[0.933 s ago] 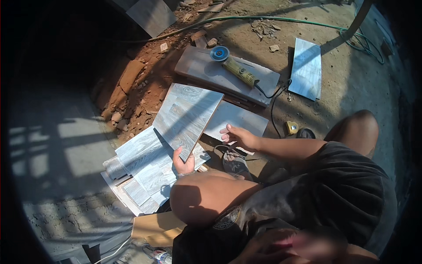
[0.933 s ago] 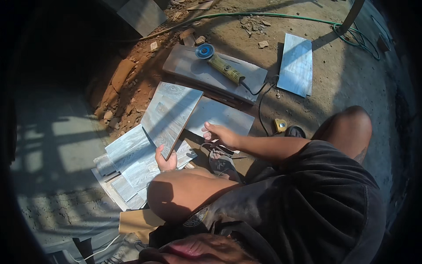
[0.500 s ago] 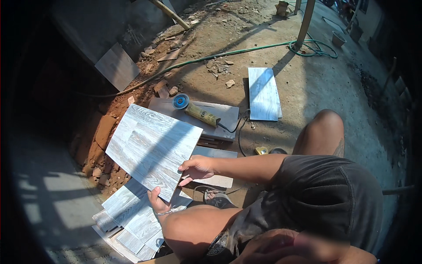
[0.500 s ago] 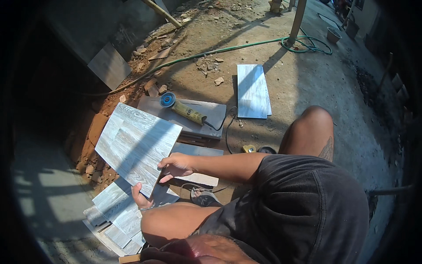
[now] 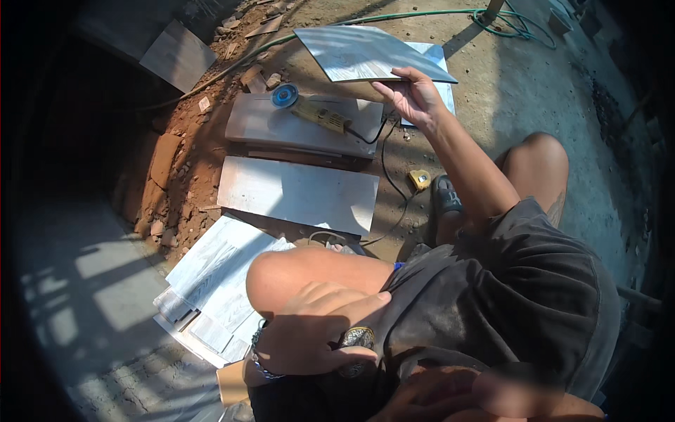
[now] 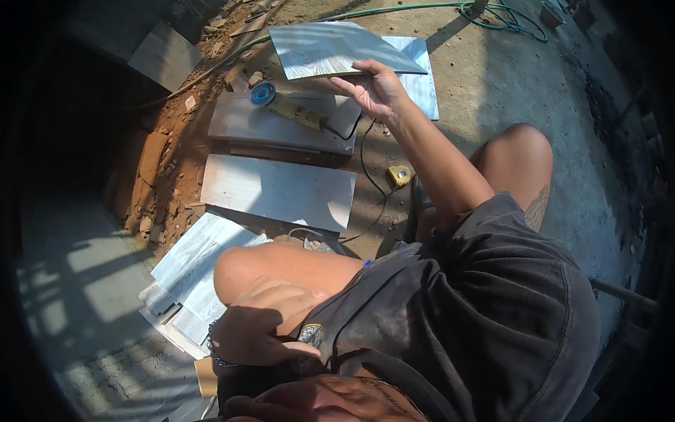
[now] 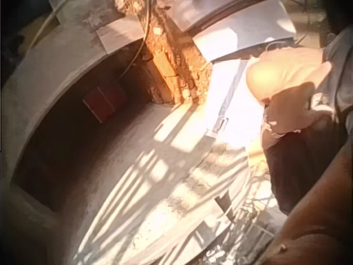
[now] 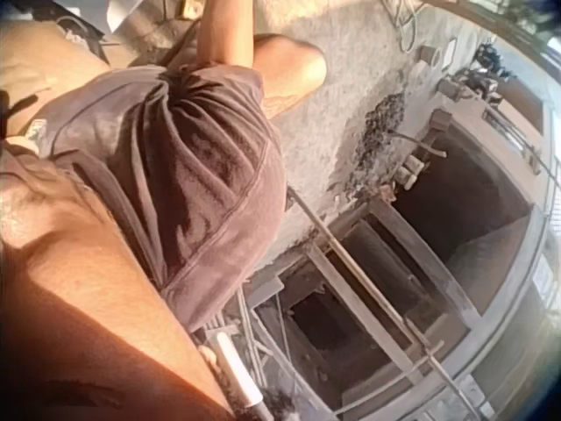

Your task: Cutting ceramic or porcelain tiles using a handheld angle grinder.

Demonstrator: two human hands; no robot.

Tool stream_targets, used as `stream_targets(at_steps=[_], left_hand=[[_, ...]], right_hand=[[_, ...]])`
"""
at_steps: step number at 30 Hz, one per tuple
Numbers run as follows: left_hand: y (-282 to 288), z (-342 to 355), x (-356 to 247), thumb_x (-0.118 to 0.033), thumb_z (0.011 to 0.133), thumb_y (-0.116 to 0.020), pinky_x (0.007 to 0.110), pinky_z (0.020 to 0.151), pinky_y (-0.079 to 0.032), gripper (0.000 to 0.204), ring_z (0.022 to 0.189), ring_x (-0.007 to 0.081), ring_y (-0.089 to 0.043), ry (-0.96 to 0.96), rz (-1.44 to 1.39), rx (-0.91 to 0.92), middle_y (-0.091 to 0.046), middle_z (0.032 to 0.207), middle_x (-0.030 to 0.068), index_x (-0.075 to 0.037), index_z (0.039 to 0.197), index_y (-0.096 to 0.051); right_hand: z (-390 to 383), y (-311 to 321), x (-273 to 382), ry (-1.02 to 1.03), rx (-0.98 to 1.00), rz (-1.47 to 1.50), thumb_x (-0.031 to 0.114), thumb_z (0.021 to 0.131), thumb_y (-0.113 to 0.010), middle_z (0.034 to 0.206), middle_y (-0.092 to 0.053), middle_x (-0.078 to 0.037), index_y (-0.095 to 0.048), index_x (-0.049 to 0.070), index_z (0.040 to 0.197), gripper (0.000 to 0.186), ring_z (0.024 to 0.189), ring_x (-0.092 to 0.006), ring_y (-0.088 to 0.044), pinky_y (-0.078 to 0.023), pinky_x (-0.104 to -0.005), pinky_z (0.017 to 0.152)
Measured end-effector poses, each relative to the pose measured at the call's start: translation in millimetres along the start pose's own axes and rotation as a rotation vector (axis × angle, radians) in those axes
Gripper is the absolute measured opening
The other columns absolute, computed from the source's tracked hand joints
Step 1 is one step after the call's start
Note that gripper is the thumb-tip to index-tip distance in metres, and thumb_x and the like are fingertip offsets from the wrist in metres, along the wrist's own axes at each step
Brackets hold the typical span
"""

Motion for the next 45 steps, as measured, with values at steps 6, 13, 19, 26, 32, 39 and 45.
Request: stream_targets(at_steps=[6, 13, 19, 26, 32, 39, 45], left_hand=[[-5, 0, 8, 0.005, 0.094, -0.067, 0.028, 0.069, -0.058, 0.01, 0.076, 0.0154, -0.07, -0.011, -0.992, -0.681, -0.072, 0.094, 0.0133, 0.001, 0.102, -0.062], [-34, 42, -2, -0.006, 0.1, -0.063, 0.027, 0.07, -0.056, 0.016, 0.078, 0.0146, -0.069, -0.38, -1.924, -0.578, -0.071, 0.092, 0.0137, 0.004, 0.109, -0.057], [-41, 69, -9, -0.008, 0.098, -0.065, 0.027, 0.07, -0.054, 0.019, 0.076, 0.0164, -0.069, -0.533, -2.23, -0.573, -0.071, 0.089, 0.0125, 0.005, 0.11, -0.057], [-25, 62, 20, -0.011, 0.094, -0.069, 0.029, 0.079, -0.051, 0.024, 0.089, 0.0158, -0.067, -0.44, -1.668, -0.444, -0.07, 0.097, 0.0098, 0.004, 0.111, -0.063], [19, -87, 72, -0.014, 0.096, -0.067, 0.03, 0.085, -0.052, 0.031, 0.096, 0.0202, -0.067, 0.198, -0.672, -1.075, -0.07, 0.104, 0.0177, 0.008, 0.116, -0.061], [23, -331, 181, -0.04, 0.09, -0.072, 0.048, 0.102, -0.049, 0.06, 0.116, 0.0437, -0.063, 1.964, 0.635, -0.799, -0.067, 0.121, 0.0278, 0.006, 0.128, -0.063], [-23, -346, 216, -0.045, 0.087, -0.073, 0.054, 0.106, -0.043, 0.073, 0.129, 0.0434, -0.051, 2.057, 0.742, -0.876, -0.052, 0.137, 0.0275, 0.006, 0.136, -0.055]], right_hand=[[7, 117, 110, 0.252, -0.3, -0.431, 0.0, 0.097, -0.049, 0.139, -0.049, -0.035, -0.039, -0.018, 0.129, 0.037, 0.135, -0.0487, -0.048, -0.04, -0.0609, 0.119], [25, 202, 169, 0.417, -0.297, -0.461, -0.004, 0.096, -0.059, 0.152, -0.046, -0.024, -0.048, -0.01, 0.14, 0.046, 0.144, -0.0393, -0.042, -0.024, -0.0591, 0.128], [42, 241, 143, -0.039, 0.215, -0.104, -0.001, 0.098, -0.055, 0.154, -0.043, -0.027, -0.043, -0.011, 0.144, 0.048, 0.148, -0.0394, -0.035, -0.022, -0.059, 0.127], [29, 395, 128, 0.062, -0.53, -0.049, -0.004, 0.097, -0.056, 0.144, -0.048, -0.033, -0.041, -0.013, 0.14, 0.047, 0.135, -0.0512, -0.047, -0.044, -0.0666, 0.112], [-22, 471, 129, -0.109, -0.92, 0.049, 0.014, 0.09, -0.073, 0.131, -0.054, -0.029, -0.042, -0.016, 0.135, 0.062, 0.123, -0.0428, -0.055, -0.049, -0.0543, 0.111], [-36, 441, 105, -0.142, -1.016, -0.272, 0.02, 0.098, -0.062, 0.137, -0.052, -0.029, -0.046, -0.011, 0.135, 0.051, 0.129, -0.0427, -0.051, -0.046, -0.0556, 0.113], [-32, 380, 109, -0.053, -1.056, -0.244, 0.019, 0.101, -0.056, 0.148, -0.049, -0.022, -0.038, -0.006, 0.146, 0.054, 0.133, -0.0384, -0.054, -0.044, -0.0568, 0.115]])
Point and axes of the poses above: each hand's wrist, its own z-axis towards the middle knuckle, its own y-axis out of the back of the hand, x = y × z, the point moved 6 cm from there along z, towards the middle knuckle
